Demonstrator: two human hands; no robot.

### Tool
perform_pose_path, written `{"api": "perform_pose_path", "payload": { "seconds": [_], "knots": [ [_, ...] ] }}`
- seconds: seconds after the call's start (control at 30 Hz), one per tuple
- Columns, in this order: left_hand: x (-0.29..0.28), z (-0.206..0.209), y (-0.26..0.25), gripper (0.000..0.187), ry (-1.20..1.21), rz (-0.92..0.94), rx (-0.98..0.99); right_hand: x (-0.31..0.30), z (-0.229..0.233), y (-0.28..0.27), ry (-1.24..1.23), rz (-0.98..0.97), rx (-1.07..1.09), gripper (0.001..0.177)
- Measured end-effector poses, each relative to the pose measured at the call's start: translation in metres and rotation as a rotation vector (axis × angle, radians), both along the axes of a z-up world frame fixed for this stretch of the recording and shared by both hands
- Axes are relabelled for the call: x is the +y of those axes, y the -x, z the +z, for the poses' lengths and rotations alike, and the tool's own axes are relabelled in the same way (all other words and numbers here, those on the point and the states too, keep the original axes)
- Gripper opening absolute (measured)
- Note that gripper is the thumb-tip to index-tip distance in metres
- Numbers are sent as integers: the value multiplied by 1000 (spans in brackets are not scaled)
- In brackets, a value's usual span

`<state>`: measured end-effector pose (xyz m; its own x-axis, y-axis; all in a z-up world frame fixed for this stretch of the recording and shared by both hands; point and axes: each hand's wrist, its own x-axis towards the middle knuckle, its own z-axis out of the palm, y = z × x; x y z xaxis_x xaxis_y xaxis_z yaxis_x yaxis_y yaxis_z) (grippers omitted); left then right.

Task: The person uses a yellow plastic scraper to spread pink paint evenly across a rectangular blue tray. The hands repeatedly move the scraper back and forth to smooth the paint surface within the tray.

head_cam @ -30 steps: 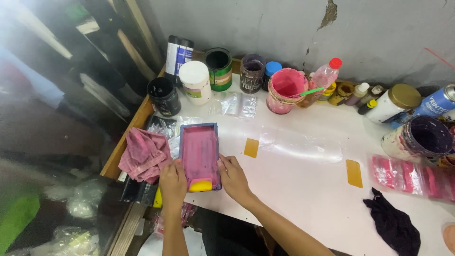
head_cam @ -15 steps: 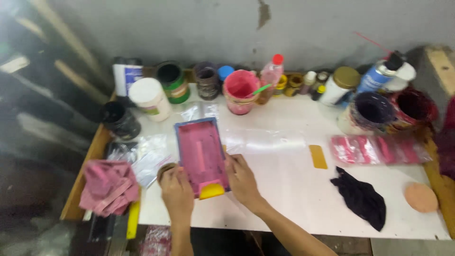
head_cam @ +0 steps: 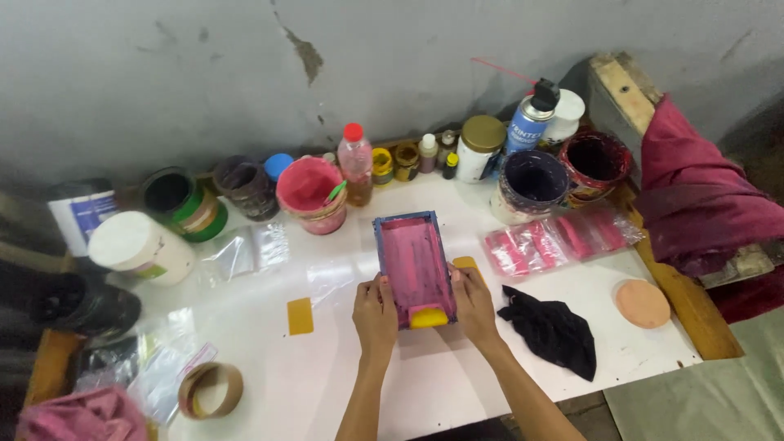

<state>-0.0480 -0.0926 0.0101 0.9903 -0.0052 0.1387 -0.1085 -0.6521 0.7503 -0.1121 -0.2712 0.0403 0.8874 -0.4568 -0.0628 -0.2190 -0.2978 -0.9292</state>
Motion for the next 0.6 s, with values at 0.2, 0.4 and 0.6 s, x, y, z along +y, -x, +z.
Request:
{"api": "perform_pose_path", "payload": {
  "seconds": [0.2,0.4,0.6],
  "knots": [
    [-29,-4,-16,63,35,-19,87,-35,-31,-21,-55,-43,-145,53],
    [-35,-1,-15,58,159,-29,164,-42,-38,-23,-206,-17,-212,67],
    [-30,-17,-11,53,161,-66,57,-45,-48,-18,-134,-69,-182,68]
  ]
}}
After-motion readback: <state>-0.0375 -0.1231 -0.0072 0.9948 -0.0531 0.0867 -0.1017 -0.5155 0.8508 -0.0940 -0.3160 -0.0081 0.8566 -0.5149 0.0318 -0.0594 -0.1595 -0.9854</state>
